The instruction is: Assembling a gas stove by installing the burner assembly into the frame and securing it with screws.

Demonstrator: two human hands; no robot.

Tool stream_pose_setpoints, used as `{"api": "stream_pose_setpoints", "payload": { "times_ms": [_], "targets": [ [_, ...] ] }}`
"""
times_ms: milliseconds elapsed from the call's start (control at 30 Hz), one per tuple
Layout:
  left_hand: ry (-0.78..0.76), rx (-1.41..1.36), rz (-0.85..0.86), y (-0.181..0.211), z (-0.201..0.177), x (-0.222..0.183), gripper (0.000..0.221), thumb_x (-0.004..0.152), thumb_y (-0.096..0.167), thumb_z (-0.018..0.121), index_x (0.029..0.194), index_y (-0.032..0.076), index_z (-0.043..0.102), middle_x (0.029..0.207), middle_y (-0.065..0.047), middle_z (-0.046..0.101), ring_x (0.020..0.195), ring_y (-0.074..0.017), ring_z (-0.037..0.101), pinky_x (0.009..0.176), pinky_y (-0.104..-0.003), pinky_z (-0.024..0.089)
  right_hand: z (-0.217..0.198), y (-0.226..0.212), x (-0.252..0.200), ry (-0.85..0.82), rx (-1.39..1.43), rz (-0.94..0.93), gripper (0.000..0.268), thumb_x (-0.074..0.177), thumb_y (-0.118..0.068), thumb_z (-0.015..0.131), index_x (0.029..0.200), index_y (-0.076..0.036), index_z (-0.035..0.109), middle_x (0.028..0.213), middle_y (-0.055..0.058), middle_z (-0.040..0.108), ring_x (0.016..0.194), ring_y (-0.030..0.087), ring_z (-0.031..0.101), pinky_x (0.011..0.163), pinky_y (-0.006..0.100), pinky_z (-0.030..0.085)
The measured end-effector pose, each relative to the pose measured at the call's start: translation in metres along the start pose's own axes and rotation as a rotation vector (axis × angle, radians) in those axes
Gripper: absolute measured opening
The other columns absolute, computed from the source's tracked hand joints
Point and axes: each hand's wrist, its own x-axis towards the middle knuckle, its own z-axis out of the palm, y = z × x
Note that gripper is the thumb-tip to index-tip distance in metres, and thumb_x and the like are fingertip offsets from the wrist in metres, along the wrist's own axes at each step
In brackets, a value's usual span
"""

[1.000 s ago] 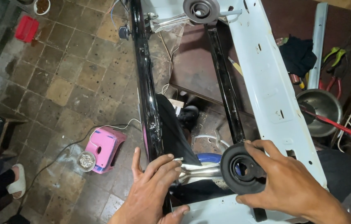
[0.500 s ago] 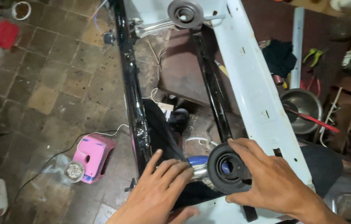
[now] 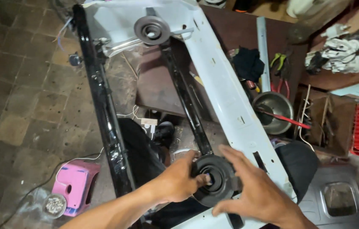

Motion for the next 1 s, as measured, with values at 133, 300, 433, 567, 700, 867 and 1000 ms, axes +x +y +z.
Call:
{"api": "stream_pose_setpoints", "payload": {
  "times_ms": [133,300,433,567,700,867,1000],
  "targets": [
    [0.042,-0.084,-0.104,0.002,0.009,0.005,0.049,0.088,0.025,0.068,0.132,0.019,0.049,0.117,-0.001,0.072,0.109,-0.0137,0.066,0.098,-0.027,0.053,-0.010,0.046,0.003,0.545,0.045,0.012,0.073,0.064,-0.037,0.085,0.131,-0.018,0.062,0.124,-0.004,0.069,0.116,0.010,0.064,0.086,0.031,0.055],
    [0.028,-0.345,-0.133,0.003,0.016,0.015,0.043,0.089,0.000,0.063,0.127,0.010,0.045,0.121,-0.012,0.070,0.117,-0.0215,0.066,0.103,-0.035,0.054,-0.012,0.027,-0.006,0.231,0.192,0.420,0.046,0.079,-0.031,0.080,0.125,-0.027,0.078,0.094,-0.009,0.078,0.050,0.011,0.034,0.050,0.024,0.030],
    [0.026,-0.360,-0.200,0.006,0.015,0.011,0.041,0.090,0.003,0.064,0.126,0.008,0.045,0.125,-0.017,0.069,0.121,-0.0282,0.066,0.105,-0.041,0.055,0.002,0.040,0.003,0.053,0.300,0.295,0.020,0.083,-0.023,0.081,0.099,-0.012,0.084,0.087,-0.002,0.074,0.079,0.012,0.061,0.076,0.027,0.044],
    [0.034,-0.403,-0.156,0.010,0.016,0.008,0.050,0.086,0.010,0.069,0.130,0.011,0.044,0.116,-0.011,0.068,0.109,-0.0218,0.065,0.093,-0.035,0.054,0.009,0.050,0.007,0.069,0.230,0.250,0.021,0.084,-0.027,0.085,0.083,-0.009,0.073,0.076,-0.002,0.059,0.071,0.010,0.046,0.069,0.024,0.037],
    [0.144,-0.355,-0.053,0.013,0.029,0.014,0.029,0.081,0.021,0.079,0.103,0.004,0.070,0.088,-0.009,0.075,0.078,-0.0192,0.068,0.076,-0.031,0.057,0.007,0.046,0.003,0.087,0.177,0.306,0.029,0.083,-0.031,0.087,0.076,-0.010,0.068,0.070,-0.001,0.049,0.068,0.011,0.041,0.065,0.024,0.035],
    [0.228,-0.329,-0.097,0.020,0.033,0.016,0.026,0.079,0.013,0.080,0.102,0.004,0.075,0.094,-0.008,0.081,0.082,-0.0178,0.073,0.079,-0.028,0.059,-0.003,0.059,0.003,0.239,0.473,0.319,0.052,0.078,-0.027,0.079,0.127,-0.016,0.064,0.081,0.007,0.078,0.078,0.015,0.069,0.073,0.028,0.051],
    [0.202,-0.344,-0.060,0.016,0.032,0.017,0.025,0.080,0.012,0.080,0.100,-0.001,0.073,0.088,-0.011,0.077,0.070,-0.0194,0.066,0.070,-0.028,0.057,-0.010,0.076,0.004,0.269,1.186,0.148,0.030,0.095,0.000,0.048,0.125,0.004,0.052,0.070,0.026,0.058,0.066,0.045,0.066,0.076,0.049,0.053]
  ]
}}
